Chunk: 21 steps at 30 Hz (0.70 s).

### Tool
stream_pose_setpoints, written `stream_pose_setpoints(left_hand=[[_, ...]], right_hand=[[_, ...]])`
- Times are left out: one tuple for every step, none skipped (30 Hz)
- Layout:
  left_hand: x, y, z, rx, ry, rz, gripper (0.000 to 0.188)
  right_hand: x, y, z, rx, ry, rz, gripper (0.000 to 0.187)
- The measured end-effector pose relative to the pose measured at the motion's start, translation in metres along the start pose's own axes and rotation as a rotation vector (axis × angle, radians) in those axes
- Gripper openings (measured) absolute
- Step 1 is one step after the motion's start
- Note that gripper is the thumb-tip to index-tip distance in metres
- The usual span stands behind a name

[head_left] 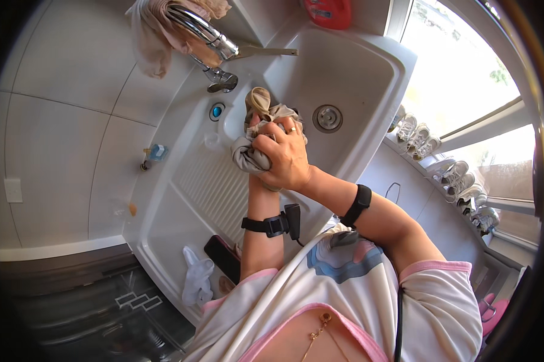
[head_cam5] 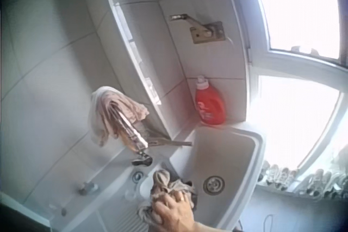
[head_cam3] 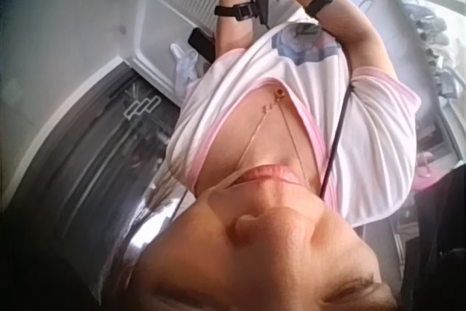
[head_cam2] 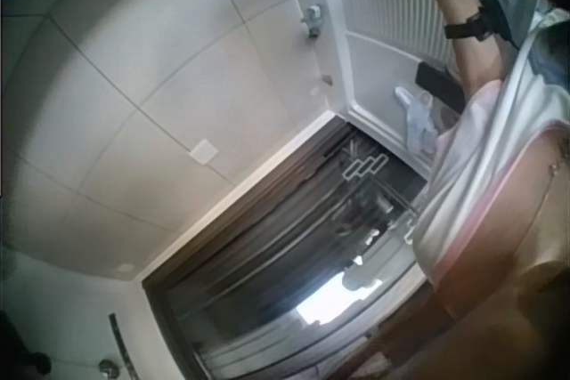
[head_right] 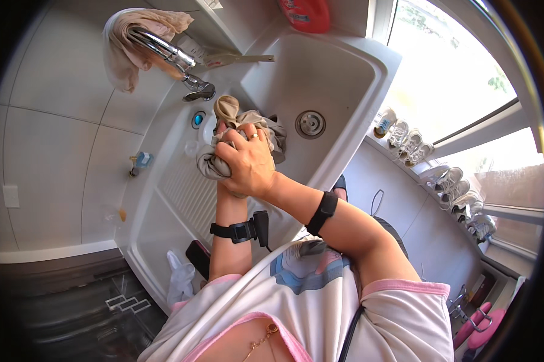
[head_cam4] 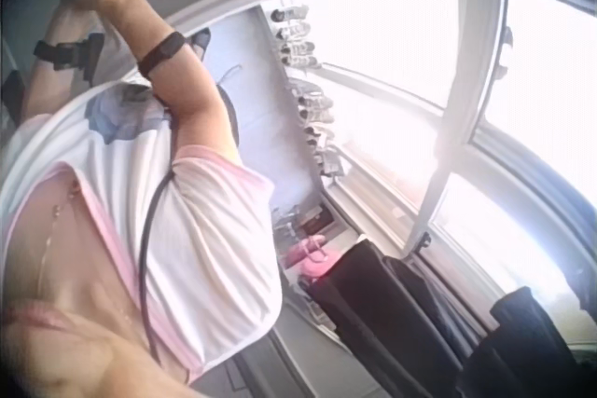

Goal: Washing a piece of cloth or rag by hand in a sink.

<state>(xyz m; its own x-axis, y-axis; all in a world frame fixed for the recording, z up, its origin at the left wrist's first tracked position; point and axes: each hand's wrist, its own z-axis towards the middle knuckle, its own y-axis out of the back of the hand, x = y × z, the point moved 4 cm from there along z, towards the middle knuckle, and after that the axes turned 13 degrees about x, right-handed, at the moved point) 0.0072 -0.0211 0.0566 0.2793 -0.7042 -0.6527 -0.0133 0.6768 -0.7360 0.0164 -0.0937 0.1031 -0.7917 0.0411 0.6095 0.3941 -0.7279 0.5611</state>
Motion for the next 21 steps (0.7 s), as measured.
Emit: stream_pose_setpoints(left_hand=[[-0.003,-0.004,0.001,0.055,0.002,0.005,0.032],[-0.006,-0.007,0.001,0.125,0.001,0.017,0.032],[-0.009,-0.012,0.004,0.204,0.001,0.021,0.032],[-0.011,-0.016,0.007,0.253,0.001,0.017,0.033],[-0.011,-0.011,0.008,0.271,0.006,0.013,0.033],[-0.010,-0.005,0.008,0.226,0.012,0.006,0.034],[-0.003,0.037,0.003,-0.086,0.049,0.033,0.031],[0.000,0.043,-0.001,-0.276,0.060,0.154,0.029],[0.002,0.048,-0.007,-0.465,0.070,0.276,0.028],[0.006,0.035,-0.002,-0.494,0.052,0.330,0.030],[0.003,0.026,0.000,-0.533,0.019,0.393,0.032],[0.003,0.031,-0.001,-0.462,-0.080,0.388,0.037],[0.000,0.027,-0.001,-0.465,-0.084,0.386,0.037],[-0.005,0.024,-0.003,-0.504,-0.105,0.401,0.037],[-0.008,0.020,-0.004,-0.542,-0.124,0.415,0.038],[-0.018,-0.004,0.000,-0.517,-0.143,0.411,0.033],[-0.019,0.000,-0.002,-0.519,-0.145,0.409,0.033],[-0.017,0.006,-0.001,-0.445,-0.078,0.363,0.030],[-0.015,0.007,0.001,-0.366,-0.015,0.317,0.028],[-0.016,0.000,-0.002,-0.402,-0.046,0.488,0.029],[-0.017,-0.005,-0.002,-0.451,-0.078,0.465,0.032]], right_hand=[[-0.001,-0.001,0.001,0.000,-0.003,0.002,0.036],[-0.003,-0.001,0.003,0.011,-0.033,0.006,0.035],[-0.006,-0.002,0.004,0.022,-0.063,0.010,0.034],[-0.010,-0.003,0.007,-0.050,-0.051,0.034,0.032],[-0.015,-0.008,0.009,-0.048,-0.049,0.040,0.032],[-0.026,-0.013,0.009,-0.040,-0.190,0.160,0.032],[-0.033,-0.020,0.012,-0.024,-0.325,0.284,0.032],[-0.047,-0.016,0.014,-0.014,-0.567,0.436,0.036],[-0.070,-0.016,0.013,0.032,-0.761,0.659,0.038],[-0.093,-0.012,0.006,-0.017,-0.798,0.746,0.037],[-0.101,-0.014,0.004,-0.055,-0.822,0.845,0.036],[-0.106,-0.018,0.002,-0.051,-0.816,0.847,0.036],[-0.104,-0.018,-0.001,-0.124,-0.802,0.993,0.038],[-0.104,-0.017,-0.005,-0.199,-0.785,1.138,0.040],[-0.103,-0.014,-0.007,-0.196,-0.785,1.134,0.040],[-0.098,-0.016,-0.007,-0.105,-0.789,1.278,0.044],[-0.092,-0.017,-0.008,-0.012,-0.790,1.421,0.047],[-0.085,-0.015,-0.008,0.120,-0.704,1.354,0.048],[-0.079,-0.016,-0.006,0.157,-0.642,1.310,0.047],[-0.067,-0.014,-0.003,0.159,-0.621,1.274,0.046],[-0.057,-0.009,0.002,0.160,-0.600,1.240,0.045]])
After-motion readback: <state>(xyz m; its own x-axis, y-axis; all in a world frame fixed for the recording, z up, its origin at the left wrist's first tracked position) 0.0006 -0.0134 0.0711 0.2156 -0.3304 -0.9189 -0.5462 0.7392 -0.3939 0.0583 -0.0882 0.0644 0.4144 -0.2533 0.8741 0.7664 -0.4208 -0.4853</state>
